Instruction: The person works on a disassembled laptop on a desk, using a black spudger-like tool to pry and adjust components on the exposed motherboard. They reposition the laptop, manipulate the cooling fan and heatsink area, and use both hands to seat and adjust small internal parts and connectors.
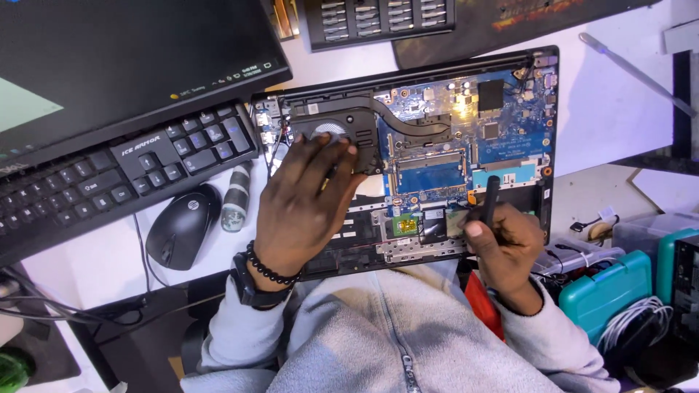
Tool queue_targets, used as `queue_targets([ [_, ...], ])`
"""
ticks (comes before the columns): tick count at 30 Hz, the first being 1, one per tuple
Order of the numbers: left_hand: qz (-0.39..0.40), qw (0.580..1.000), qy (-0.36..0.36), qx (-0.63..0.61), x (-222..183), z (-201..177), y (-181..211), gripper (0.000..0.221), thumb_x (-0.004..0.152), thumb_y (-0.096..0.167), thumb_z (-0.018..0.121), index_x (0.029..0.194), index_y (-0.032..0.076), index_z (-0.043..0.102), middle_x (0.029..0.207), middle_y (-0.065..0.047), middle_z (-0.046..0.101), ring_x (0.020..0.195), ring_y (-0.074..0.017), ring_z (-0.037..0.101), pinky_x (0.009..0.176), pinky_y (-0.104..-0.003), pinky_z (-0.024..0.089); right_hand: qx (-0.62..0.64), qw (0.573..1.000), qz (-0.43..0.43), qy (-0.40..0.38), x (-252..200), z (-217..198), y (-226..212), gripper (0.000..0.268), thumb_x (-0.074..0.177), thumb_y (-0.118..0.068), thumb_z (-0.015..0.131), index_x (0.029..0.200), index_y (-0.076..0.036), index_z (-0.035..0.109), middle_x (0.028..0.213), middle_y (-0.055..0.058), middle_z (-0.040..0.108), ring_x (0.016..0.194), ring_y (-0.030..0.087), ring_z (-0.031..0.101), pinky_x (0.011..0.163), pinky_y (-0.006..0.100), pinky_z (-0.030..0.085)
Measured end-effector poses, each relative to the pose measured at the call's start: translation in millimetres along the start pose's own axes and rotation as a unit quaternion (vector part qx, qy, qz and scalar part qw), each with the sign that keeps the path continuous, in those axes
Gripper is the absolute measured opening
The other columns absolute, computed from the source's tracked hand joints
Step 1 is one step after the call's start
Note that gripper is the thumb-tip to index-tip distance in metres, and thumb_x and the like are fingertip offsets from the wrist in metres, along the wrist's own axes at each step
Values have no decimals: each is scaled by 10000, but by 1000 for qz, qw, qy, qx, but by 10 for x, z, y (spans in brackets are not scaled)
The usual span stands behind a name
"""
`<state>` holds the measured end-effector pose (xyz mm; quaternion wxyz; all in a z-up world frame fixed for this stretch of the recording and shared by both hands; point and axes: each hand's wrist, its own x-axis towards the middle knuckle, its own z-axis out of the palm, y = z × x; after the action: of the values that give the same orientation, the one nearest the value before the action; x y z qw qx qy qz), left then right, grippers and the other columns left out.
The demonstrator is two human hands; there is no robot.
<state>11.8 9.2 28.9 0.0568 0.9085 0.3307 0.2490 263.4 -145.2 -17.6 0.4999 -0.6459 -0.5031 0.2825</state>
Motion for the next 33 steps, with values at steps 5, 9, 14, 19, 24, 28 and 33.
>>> queue_targets([
  [5,44,994,-22,-94,113,-22,37,188,1008,73,745,1165,-25,710,1117,-160,666,1066,-321,624,1151,-542,458,-14,1000,-5,-12,16,-3,-33,331,993,-322,617,805,-49,629,619,15,571,517,106,506,513,255,377],
  [9,74,994,-28,-72,162,41,59,116,1037,80,695,1109,-12,700,1074,-132,663,1013,-300,641,1093,-480,492,14,1000,-2,-12,-13,-10,16,277,993,-284,625,840,-53,629,570,0,564,476,82,498,490,229,393],
  [14,73,996,-33,-48,76,115,89,179,1026,116,729,1131,-28,712,1115,-148,691,1057,-325,651,1106,-498,499,15,1000,-8,-23,25,-7,-58,289,996,-278,613,837,-39,643,596,17,577,497,103,520,499,236,416],
  [19,84,994,-50,-45,35,100,85,181,1033,100,700,1149,-37,722,1182,-141,688,1089,-313,641,1118,-483,489,21,999,-20,-22,33,9,-32,289,991,-277,623,819,-45,628,572,7,559,475,94,499,493,231,394],
  [24,25,992,-28,-120,29,7,92,175,1028,82,679,1179,-3,703,1193,-123,662,1097,-304,641,1059,-454,541,16,999,-21,-18,47,20,-66,307,998,-290,610,813,-47,636,582,13,572,485,101,515,485,234,406],
  [28,-36,995,-71,-58,-80,150,58,428,1069,201,645,1429,-13,560,1510,-201,539,1436,-404,481,1236,-543,363,29,999,-26,-18,42,26,-64,286,993,-276,626,823,-46,643,565,5,562,469,92,509,484,224,408],
  [33,-44,993,-107,-34,-99,188,80,491,1062,222,606,1470,-35,513,1573,-227,453,1466,-432,445,1242,-547,346,-39,999,-1,-10,3,-16,7,295,991,-310,628,825,-68,655,578,-11,565,509,88,507,526,243,382],
])
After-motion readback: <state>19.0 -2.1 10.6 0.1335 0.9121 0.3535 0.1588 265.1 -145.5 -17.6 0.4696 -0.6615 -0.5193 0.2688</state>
